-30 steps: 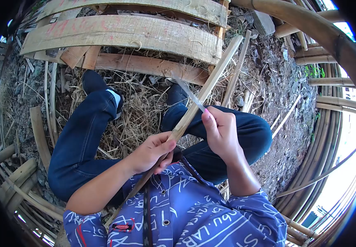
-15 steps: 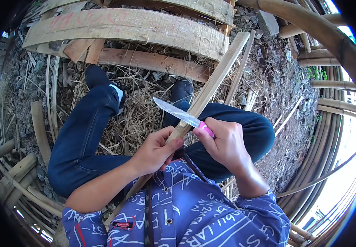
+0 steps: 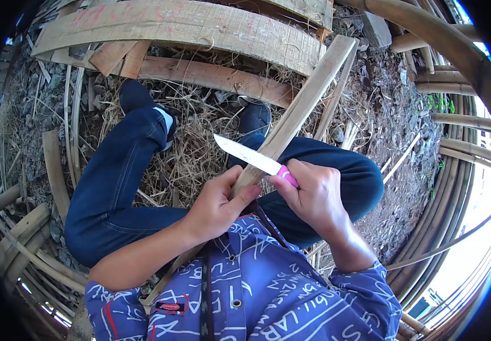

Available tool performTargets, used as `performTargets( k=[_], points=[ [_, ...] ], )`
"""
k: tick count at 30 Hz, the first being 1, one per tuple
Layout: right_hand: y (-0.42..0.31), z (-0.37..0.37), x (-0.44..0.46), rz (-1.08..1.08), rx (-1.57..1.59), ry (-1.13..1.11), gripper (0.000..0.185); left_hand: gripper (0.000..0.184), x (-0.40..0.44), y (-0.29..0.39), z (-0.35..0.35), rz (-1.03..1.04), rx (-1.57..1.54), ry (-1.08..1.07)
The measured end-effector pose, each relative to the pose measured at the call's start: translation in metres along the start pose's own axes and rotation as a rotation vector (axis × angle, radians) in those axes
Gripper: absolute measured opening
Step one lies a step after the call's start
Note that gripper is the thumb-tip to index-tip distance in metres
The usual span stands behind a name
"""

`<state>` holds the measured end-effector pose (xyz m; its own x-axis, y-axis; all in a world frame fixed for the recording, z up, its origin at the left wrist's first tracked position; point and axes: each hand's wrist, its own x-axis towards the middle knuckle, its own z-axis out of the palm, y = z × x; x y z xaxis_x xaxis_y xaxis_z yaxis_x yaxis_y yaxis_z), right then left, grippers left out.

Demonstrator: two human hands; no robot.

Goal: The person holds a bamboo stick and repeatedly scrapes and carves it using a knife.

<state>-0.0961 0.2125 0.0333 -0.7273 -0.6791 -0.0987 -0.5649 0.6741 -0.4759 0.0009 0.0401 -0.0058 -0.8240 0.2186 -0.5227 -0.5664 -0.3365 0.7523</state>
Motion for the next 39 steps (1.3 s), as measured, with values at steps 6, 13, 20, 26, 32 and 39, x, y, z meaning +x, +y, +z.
performTargets(
  k=[6,13,20,26,32,39],
  points=[
    [0.006,0.006,0.003,-0.051,-0.038,0.046,0.042,0.025,0.003,-0.004,-0.001,0.081,0.148,0.078],
    [0.011,0.011,0.003,-0.073,-0.076,0.092,0.042,0.027,0.004,-0.004,-0.001,0.075,0.162,0.092],
    [0.046,-0.012,0.025,0.125,-0.115,0.211,0.040,0.027,0.002,-0.016,0.004,0.070,0.136,0.098],
    [0.060,-0.022,0.044,0.217,-0.031,0.341,0.036,0.027,-0.001,-0.011,0.002,0.011,0.126,0.095],
    [0.071,-0.035,0.051,0.324,-0.014,0.416,0.039,0.029,0.003,-0.012,0.003,0.003,0.137,0.069],
    [0.050,-0.027,0.021,0.307,0.194,0.373,0.038,0.028,0.002,-0.008,0.001,-0.022,0.087,0.008]
  ],
)
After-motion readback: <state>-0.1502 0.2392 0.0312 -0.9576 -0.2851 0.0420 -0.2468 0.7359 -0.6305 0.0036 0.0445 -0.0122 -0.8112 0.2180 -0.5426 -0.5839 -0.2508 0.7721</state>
